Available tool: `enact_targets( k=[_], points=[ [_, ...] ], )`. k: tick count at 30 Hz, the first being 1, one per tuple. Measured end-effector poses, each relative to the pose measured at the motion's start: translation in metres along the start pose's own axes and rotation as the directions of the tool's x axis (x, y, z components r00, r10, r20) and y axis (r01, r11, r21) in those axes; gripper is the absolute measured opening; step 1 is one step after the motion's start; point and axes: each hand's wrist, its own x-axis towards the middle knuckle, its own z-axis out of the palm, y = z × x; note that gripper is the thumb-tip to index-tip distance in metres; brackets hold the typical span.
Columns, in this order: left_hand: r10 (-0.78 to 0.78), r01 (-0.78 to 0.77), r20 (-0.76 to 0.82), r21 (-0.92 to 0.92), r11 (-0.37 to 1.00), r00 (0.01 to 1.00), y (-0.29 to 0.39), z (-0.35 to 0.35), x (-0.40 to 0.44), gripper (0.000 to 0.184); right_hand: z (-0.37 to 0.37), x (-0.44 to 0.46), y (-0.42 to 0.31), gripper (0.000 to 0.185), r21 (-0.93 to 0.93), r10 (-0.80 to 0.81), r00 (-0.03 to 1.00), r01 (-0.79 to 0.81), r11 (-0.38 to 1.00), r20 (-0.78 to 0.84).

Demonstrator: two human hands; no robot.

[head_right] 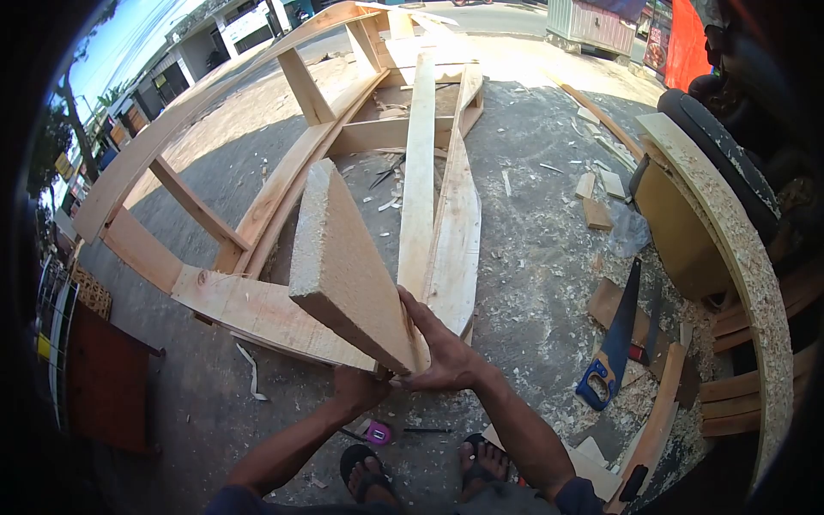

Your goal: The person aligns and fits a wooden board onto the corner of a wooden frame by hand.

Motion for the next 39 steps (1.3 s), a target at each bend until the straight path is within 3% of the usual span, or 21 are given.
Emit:
enact_targets(
  k=[18,20,23,27,29,32,39],
  points=[
    [0.016,-0.018,-0.051,-0.033,0.999,0.999,-0.001,0.001,0.002,0.046,0.001,0.0,-0.002,0.13,0.038,0.008,1.0,-0.008,0.999,-0.016],
    [-0.17,0.179,0.183,-0.036,0.983,0.968,0.002,-0.004,0.002,0.057,0.001,0.0,-0.001,0.13,0.054,0.012,1.0,-0.011,0.998,-0.015],
    [-0.198,0.205,0.22,-0.006,0.979,0.955,0.002,-0.003,0.001,0.06,0.001,0.0,0.0,0.129,0.067,0.013,1.0,-0.012,0.998,-0.015],
    [-0.135,0.14,0.184,-0.013,0.99,0.974,0.001,-0.002,0.001,0.059,0.001,0.0,0.002,0.129,0.037,-0.003,1.0,0.003,0.999,-0.011],
    [0.005,-0.005,-0.034,-0.021,1.0,0.999,0.0,0.001,0.001,0.047,0.001,0.0,-0.001,0.129,0.042,0.007,1.0,-0.006,0.999,-0.012],
    [-0.045,0.047,0.063,-0.032,0.998,0.997,0.001,-0.002,0.0,0.048,0.001,0.0,0.0,0.129,0.037,0.014,1.0,-0.014,0.999,-0.009],
    [-0.008,0.009,0.022,-0.001,1.0,1.0,0.002,0.0,0.002,0.047,0.002,0.0,0.005,0.13,0.029,-0.008,1.0,0.008,1.0,-0.009]
  ],
)
